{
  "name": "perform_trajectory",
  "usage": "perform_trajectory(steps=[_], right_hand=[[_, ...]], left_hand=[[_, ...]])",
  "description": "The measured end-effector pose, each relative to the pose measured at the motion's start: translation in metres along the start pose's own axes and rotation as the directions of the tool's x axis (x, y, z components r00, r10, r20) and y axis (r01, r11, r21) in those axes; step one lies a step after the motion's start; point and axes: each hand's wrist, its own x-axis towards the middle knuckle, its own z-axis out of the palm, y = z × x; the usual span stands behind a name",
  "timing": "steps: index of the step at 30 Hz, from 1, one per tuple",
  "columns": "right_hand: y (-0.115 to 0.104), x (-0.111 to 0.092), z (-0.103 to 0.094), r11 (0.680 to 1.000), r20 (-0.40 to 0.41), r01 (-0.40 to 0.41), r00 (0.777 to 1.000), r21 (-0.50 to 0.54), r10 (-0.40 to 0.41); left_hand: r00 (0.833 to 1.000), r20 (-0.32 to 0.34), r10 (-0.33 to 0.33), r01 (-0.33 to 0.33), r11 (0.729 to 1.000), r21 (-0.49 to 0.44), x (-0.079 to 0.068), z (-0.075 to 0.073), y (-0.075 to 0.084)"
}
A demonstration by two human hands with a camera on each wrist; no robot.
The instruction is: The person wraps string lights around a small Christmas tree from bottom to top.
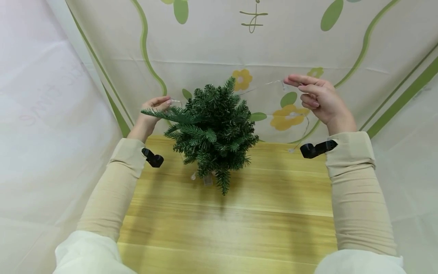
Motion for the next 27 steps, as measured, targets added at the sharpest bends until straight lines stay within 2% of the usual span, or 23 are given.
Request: perform_trajectory(steps=[5, 12, 16, 18, 19, 20, 22, 25, 26, 27], right_hand=[[-0.001, -0.003, 0.004, 0.994, 0.009, -0.02, 1.0, -0.105, 0.022], [-0.003, -0.004, 0.007, 0.974, 0.095, -0.051, 0.993, -0.22, 0.074], [-0.005, -0.005, 0.005, 0.95, 0.18, -0.072, 0.975, -0.304, 0.132], [-0.008, -0.007, 0.006, 0.923, 0.19, -0.091, 0.967, -0.375, 0.173], [-0.009, -0.008, 0.007, 0.895, 0.172, -0.103, 0.966, -0.433, 0.195], [-0.011, -0.009, 0.009, 0.851, 0.136, -0.119, 0.967, -0.511, 0.217], [-0.014, -0.011, 0.014, 0.723, 0.036, -0.168, 0.966, -0.67, 0.258], [-0.017, -0.014, 0.023, 0.5, -0.118, -0.267, 0.943, -0.824, 0.31], [-0.018, -0.015, 0.025, 0.44, -0.157, -0.296, 0.933, -0.848, 0.325], [-0.019, -0.015, 0.027, 0.399, -0.188, -0.32, 0.923, -0.859, 0.337]], left_hand=[[1.0, -0.008, -0.025, 0.024, 0.998, -0.055, 0.0, -0.005, 0.004], [1.0, -0.011, 0.009, -0.01, 0.996, -0.088, 0.002, -0.011, 0.015], [1.0, -0.028, 0.007, -0.01, 0.995, -0.098, 0.004, -0.012, 0.023], [0.999, -0.035, -0.002, -0.001, 0.995, -0.096, 0.004, -0.012, 0.028], [0.999, -0.038, -0.007, 0.003, 0.995, -0.097, 0.004, -0.012, 0.03], [0.999, -0.038, -0.011, 0.007, 0.995, -0.1, 0.004, -0.012, 0.032], [0.999, -0.037, -0.01, 0.006, 0.995, -0.103, 0.002, -0.013, 0.036], [0.999, -0.034, 0.005, -0.009, 0.992, -0.124, -0.002, -0.015, 0.04], [0.999, -0.031, 0.013, -0.017, 0.99, -0.137, -0.003, -0.017, 0.041], [0.999, -0.033, 0.019, -0.023, 0.988, -0.15, -0.004, -0.019, 0.042]])
